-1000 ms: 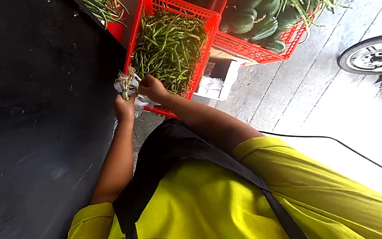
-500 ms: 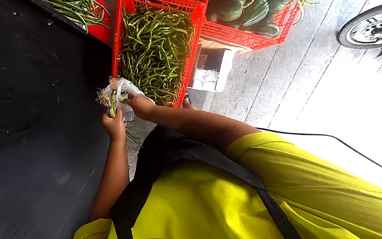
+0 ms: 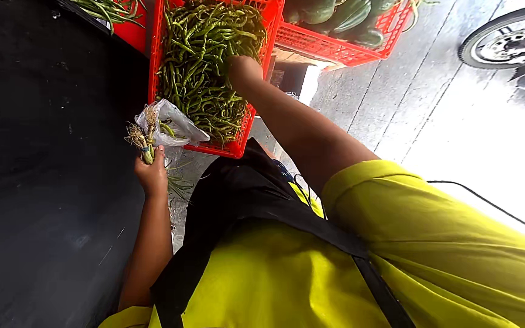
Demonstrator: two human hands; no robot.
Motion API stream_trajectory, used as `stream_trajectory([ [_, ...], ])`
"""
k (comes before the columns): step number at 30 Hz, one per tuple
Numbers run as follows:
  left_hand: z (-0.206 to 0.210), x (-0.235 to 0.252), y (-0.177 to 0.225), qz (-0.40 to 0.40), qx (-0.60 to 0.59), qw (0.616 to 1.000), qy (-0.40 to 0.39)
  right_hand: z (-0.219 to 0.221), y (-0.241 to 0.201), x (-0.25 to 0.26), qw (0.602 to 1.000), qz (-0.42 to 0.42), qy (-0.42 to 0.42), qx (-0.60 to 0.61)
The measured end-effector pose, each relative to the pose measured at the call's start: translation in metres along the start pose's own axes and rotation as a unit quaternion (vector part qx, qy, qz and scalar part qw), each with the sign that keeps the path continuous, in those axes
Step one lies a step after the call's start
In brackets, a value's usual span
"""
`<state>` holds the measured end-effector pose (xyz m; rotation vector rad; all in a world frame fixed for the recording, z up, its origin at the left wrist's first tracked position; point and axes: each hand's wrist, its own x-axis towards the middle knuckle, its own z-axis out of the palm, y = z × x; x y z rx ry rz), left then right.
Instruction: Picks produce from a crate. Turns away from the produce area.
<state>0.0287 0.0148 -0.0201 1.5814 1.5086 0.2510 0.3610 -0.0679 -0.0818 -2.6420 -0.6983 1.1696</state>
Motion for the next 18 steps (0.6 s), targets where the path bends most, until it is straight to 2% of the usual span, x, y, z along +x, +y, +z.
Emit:
stream_trajectory([
  [5,0.004,-0.018,0.015,0.003,-0.015,1.0,0.016,-0.005,-0.004,0.002,0.999,-0.036,-0.01,-0.039],
  [10,0.014,-0.027,0.04,0.018,-0.053,0.998,0.0,-0.019,0.017,-0.038,0.993,-0.069,0.068,0.066],
  [12,0.017,-0.031,0.055,0.036,-0.065,0.997,-0.019,-0.018,0.025,-0.065,0.983,-0.132,0.072,0.107],
  [15,0.026,-0.036,0.072,0.096,-0.088,0.988,-0.079,-0.001,0.03,-0.104,0.956,-0.263,0.026,0.13],
  [18,0.035,-0.043,0.082,0.12,-0.019,0.981,-0.153,0.023,0.026,-0.131,0.929,-0.354,-0.035,0.1],
])
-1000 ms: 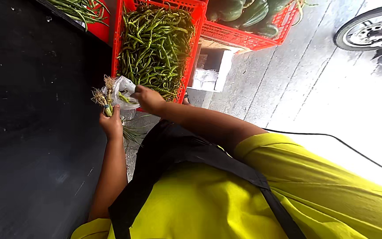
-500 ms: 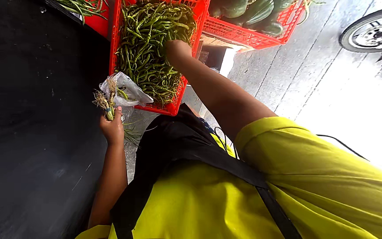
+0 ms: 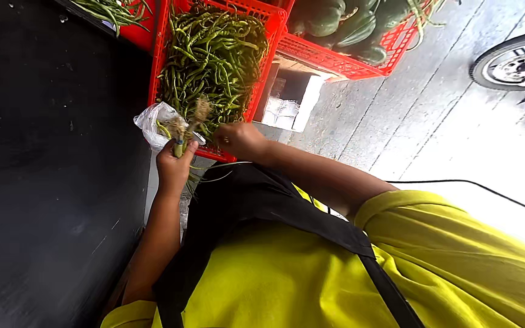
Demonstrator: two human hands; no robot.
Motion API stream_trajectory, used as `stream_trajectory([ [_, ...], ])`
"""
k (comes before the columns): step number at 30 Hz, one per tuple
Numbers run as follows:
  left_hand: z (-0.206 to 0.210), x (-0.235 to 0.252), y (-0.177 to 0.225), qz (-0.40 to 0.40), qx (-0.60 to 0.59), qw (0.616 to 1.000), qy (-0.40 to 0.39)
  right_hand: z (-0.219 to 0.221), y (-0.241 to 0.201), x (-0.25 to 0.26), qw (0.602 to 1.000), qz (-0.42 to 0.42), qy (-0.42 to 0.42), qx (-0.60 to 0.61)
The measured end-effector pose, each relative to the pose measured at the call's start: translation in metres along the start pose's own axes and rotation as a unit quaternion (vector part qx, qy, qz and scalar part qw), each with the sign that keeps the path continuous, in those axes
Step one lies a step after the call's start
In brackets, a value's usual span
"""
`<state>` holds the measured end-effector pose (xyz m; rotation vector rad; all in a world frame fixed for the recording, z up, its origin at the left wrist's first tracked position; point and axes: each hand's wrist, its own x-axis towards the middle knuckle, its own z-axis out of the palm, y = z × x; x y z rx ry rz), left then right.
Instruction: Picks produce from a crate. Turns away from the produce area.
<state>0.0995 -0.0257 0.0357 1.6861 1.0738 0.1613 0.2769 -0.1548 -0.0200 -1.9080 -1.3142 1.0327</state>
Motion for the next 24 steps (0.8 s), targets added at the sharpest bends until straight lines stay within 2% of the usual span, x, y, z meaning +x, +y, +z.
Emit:
stream_trajectory([
  [3,0.007,-0.001,0.001,-0.058,0.123,0.988,-0.069,0.015,-0.014,-0.003,0.997,-0.054,-0.048,-0.014],
  [5,0.008,-0.004,-0.004,-0.108,0.171,0.976,-0.084,0.018,-0.019,0.0,0.995,-0.071,-0.068,-0.028],
  [10,-0.002,-0.016,-0.016,-0.183,0.148,0.97,-0.055,0.03,-0.024,0.008,0.991,-0.118,-0.053,-0.025],
  [13,0.0,-0.024,-0.017,-0.201,0.107,0.974,0.008,0.036,-0.03,0.016,0.991,-0.124,-0.047,-0.018],
  [15,0.002,-0.029,-0.018,-0.22,0.076,0.971,0.054,0.041,-0.037,0.021,0.994,-0.092,-0.052,0.001],
  [18,0.001,-0.036,-0.027,-0.228,0.024,0.968,0.099,0.042,-0.053,0.033,0.985,0.056,-0.118,0.111],
  [20,-0.002,-0.042,-0.031,-0.237,-0.011,0.964,0.121,0.045,-0.057,0.045,0.967,0.122,-0.124,0.188],
  [22,-0.009,-0.047,-0.034,-0.243,-0.042,0.957,0.152,0.048,-0.056,0.06,0.967,0.133,-0.106,0.192],
  [24,-0.018,-0.052,-0.036,-0.249,-0.066,0.949,0.183,0.052,-0.051,0.078,0.98,0.125,-0.09,0.128],
])
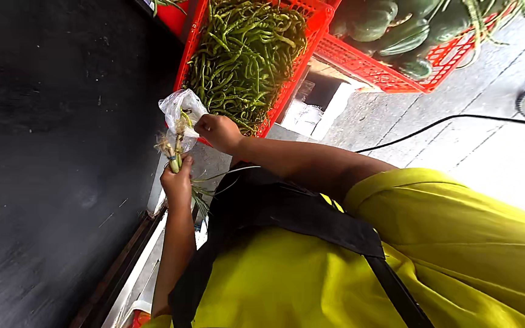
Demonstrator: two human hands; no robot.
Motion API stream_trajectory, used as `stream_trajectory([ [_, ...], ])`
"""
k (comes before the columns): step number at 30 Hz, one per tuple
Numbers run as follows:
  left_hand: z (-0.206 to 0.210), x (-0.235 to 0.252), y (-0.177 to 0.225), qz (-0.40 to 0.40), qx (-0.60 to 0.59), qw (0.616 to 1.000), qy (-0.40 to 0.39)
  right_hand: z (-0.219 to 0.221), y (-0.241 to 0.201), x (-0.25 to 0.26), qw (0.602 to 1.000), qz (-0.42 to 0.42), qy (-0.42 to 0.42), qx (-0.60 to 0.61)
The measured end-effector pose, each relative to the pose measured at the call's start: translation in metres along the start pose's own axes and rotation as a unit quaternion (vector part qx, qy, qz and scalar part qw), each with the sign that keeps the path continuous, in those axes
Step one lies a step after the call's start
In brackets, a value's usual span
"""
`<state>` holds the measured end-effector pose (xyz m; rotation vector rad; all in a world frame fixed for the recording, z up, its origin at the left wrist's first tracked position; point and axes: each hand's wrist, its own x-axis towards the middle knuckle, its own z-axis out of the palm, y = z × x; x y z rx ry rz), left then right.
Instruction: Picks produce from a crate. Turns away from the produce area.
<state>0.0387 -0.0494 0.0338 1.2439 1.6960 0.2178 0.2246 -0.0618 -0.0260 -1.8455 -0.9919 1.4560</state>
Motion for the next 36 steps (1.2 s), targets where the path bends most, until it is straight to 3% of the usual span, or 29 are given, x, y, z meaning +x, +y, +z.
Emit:
stream_trajectory([
  [6,-0.01,0.001,0.018,0.01,-0.053,0.998,0.028,0.004,-0.008,0.05,0.981,-0.018,-0.029,-0.193],
  [13,0.009,0.004,0.034,0.043,-0.047,0.998,-0.014,-0.003,-0.003,0.041,0.972,-0.063,-0.072,-0.213],
  [15,0.018,0.007,0.043,0.042,-0.035,0.998,-0.038,-0.012,0.009,0.029,0.988,-0.062,-0.067,-0.124],
  [17,0.028,0.012,0.051,0.045,-0.018,0.996,-0.072,-0.02,0.018,0.012,0.994,-0.012,-0.092,0.053],
  [18,0.033,0.014,0.055,0.049,-0.01,0.994,-0.096,-0.023,0.019,0.002,0.977,0.04,-0.119,0.17],
  [20,0.045,0.016,0.063,0.062,0.01,0.986,-0.151,-0.032,0.025,-0.013,0.895,0.13,-0.17,0.391],
  [22,0.054,0.015,0.068,0.083,0.029,0.977,-0.192,-0.044,0.029,-0.022,0.817,0.157,-0.177,0.525],
  [23,0.057,0.015,0.068,0.098,0.033,0.975,-0.198,-0.05,0.029,-0.026,0.806,0.159,-0.156,0.549],
  [25,0.058,0.014,0.066,0.125,0.025,0.976,-0.175,-0.063,0.03,-0.025,0.848,0.144,-0.089,0.502],
  [27,0.054,0.014,0.063,0.129,0.007,0.985,-0.115,-0.079,0.037,-0.016,0.93,0.111,-0.02,0.351],
  [29,0.048,0.017,0.055,0.115,-0.003,0.993,-0.04,-0.095,0.05,-0.007,0.982,0.047,0.063,0.169],
  [32,0.036,0.03,0.038,0.096,-0.024,0.995,0.034,-0.115,0.059,0.004,0.983,-0.035,0.178,-0.04],
  [36,0.03,0.035,0.034,0.071,-0.029,0.994,0.082,-0.139,0.06,0.023,0.972,-0.06,0.193,-0.122],
])
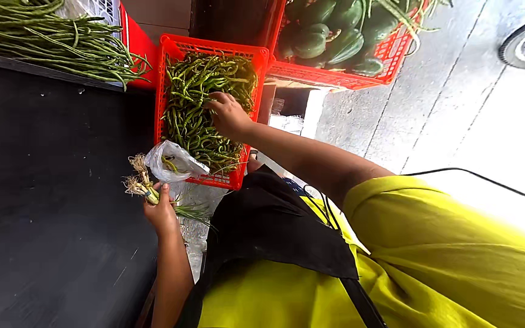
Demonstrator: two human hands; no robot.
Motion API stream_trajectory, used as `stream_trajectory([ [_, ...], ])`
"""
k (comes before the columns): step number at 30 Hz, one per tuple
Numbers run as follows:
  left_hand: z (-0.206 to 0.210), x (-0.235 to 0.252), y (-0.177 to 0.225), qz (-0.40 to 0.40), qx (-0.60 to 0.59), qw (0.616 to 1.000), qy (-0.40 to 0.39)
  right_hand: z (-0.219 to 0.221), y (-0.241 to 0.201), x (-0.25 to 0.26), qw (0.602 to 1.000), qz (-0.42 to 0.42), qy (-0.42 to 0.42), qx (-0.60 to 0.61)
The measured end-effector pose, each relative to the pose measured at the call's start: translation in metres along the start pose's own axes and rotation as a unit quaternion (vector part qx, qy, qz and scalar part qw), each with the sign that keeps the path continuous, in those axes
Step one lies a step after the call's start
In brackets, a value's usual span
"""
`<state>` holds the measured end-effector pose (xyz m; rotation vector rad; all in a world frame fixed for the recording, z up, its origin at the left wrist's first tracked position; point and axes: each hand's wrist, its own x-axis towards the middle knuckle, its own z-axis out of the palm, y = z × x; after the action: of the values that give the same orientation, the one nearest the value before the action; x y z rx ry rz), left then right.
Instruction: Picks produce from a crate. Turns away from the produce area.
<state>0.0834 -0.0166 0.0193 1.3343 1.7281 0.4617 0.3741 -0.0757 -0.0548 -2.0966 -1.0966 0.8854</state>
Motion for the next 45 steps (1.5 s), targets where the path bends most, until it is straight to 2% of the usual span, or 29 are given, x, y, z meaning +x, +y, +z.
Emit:
stream_trajectory([
  [2,-0.001,-0.004,-0.002,0.0,0.001,1.0,0.002,-0.01,0.012,0.028,0.999,0.026,-0.007,-0.026],
  [6,0.001,-0.017,-0.006,-0.007,0.002,1.0,-0.005,-0.031,0.024,0.094,0.986,0.132,-0.062,-0.078],
  [10,0.003,-0.033,-0.009,-0.034,0.009,0.999,-0.005,-0.034,0.029,0.134,0.968,0.118,-0.126,-0.184],
  [15,-0.001,-0.044,-0.015,-0.054,-0.002,0.998,0.017,-0.032,0.026,0.118,0.964,0.169,-0.098,-0.18],
  [22,-0.002,-0.051,-0.019,-0.056,-0.022,0.998,0.036,-0.024,0.037,0.052,0.97,0.146,-0.103,-0.164],
  [24,-0.001,-0.053,-0.017,-0.059,-0.023,0.997,0.037,-0.031,0.031,0.06,0.966,0.164,-0.103,-0.173],
  [29,0.0,-0.058,-0.016,-0.059,-0.025,0.997,0.043,-0.041,0.014,0.117,0.945,0.202,-0.124,-0.226],
  [32,0.0,-0.059,-0.014,-0.057,-0.028,0.997,0.044,-0.031,0.02,0.139,0.935,0.2,-0.148,-0.253],
  [35,-0.002,-0.06,-0.015,-0.048,-0.034,0.997,0.051,-0.027,0.027,0.142,0.942,0.179,-0.13,-0.255],
  [38,-0.006,-0.06,-0.017,-0.042,-0.036,0.997,0.052,-0.038,0.031,0.128,0.975,0.158,-0.028,-0.151],
  [40,-0.009,-0.059,-0.019,-0.045,-0.04,0.997,0.054,-0.049,0.03,0.11,0.99,0.126,0.056,-0.002],
  [41,-0.009,-0.058,-0.02,-0.048,-0.042,0.997,0.054,-0.053,0.029,0.1,0.986,0.109,0.082,0.099],
  [42,-0.009,-0.058,-0.021,-0.051,-0.042,0.996,0.054,-0.056,0.025,0.088,0.965,0.109,0.084,0.224],
  [43,-0.01,-0.058,-0.022,-0.051,-0.043,0.996,0.052,-0.059,0.02,0.076,0.925,0.123,0.06,0.354],
  [45,-0.01,-0.057,-0.021,-0.047,-0.048,0.997,0.044,-0.062,0.014,0.054,0.821,0.139,-0.021,0.553],
])
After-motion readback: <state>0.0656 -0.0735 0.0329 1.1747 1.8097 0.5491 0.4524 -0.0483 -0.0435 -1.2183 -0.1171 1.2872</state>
